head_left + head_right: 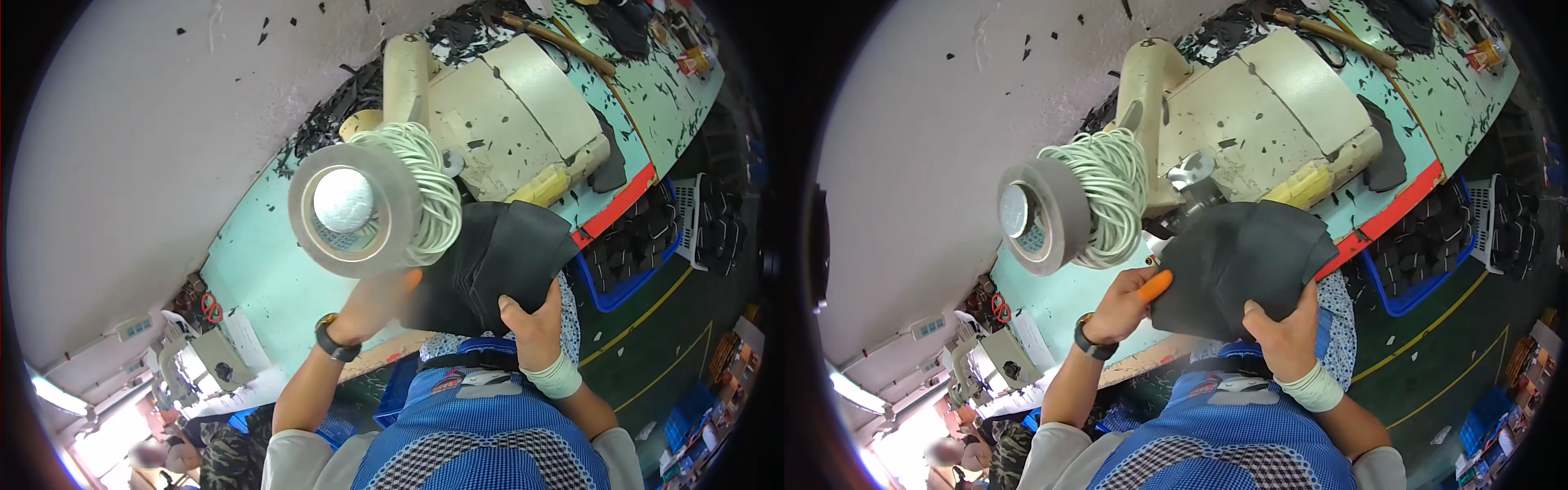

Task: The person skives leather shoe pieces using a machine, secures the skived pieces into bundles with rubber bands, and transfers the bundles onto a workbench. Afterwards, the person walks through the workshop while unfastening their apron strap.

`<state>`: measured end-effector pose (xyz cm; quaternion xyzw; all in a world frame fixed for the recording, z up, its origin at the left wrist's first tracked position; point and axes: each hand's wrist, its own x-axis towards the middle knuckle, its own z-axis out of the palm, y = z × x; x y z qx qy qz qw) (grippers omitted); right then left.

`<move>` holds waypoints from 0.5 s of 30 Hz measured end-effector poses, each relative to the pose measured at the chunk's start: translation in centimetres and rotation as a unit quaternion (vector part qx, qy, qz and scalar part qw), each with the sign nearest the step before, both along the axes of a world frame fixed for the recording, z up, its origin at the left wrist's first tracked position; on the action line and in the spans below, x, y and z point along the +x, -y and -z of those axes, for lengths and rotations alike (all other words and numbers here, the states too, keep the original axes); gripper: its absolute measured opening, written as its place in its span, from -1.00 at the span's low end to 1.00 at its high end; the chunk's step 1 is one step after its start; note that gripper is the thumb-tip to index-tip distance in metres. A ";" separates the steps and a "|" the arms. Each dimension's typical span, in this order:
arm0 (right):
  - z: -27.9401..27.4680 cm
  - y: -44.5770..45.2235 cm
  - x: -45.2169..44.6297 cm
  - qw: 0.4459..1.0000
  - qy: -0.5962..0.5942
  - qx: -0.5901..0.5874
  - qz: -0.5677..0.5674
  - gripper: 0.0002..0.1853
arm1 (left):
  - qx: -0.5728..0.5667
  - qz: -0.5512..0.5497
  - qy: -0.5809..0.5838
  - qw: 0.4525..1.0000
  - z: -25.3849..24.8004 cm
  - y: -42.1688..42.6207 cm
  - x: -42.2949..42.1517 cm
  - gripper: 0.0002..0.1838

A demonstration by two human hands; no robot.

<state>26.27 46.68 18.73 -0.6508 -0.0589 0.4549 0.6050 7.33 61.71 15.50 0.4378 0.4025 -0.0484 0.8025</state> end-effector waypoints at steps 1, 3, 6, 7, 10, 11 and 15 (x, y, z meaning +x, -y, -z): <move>-0.1 0.0 -0.1 1.000 -0.001 0.003 -0.001 -0.43 | 0.068 0.007 -0.032 0.997 0.3 0.2 0.3 -0.63; -0.5 0.1 0.2 0.999 0.001 0.023 -0.023 -0.44 | 0.134 0.018 -0.059 0.989 -0.2 0.2 0.8 -0.61; -0.4 0.1 0.1 1.000 0.003 0.008 -0.015 -0.44 | -0.053 -0.118 -0.023 0.991 -1.5 0.7 1.0 -0.67; -0.3 0.2 0.0 1.000 0.001 0.007 -0.018 -0.44 | -0.054 -0.122 -0.025 0.991 -0.3 0.7 0.4 -0.67; -0.3 -0.3 -0.2 0.999 0.008 0.006 -0.043 -0.45 | 0.073 -0.026 -0.002 0.997 2.5 -0.1 -0.9 -0.64; -0.5 -0.4 -0.1 1.000 -0.004 0.015 -0.025 -0.43 | 0.075 -0.026 -0.001 0.997 1.6 0.0 -0.3 -0.64; -0.1 0.2 0.0 1.000 -0.022 0.003 -0.016 -0.43 | -0.039 -0.123 0.037 0.991 0.8 0.2 0.9 -0.66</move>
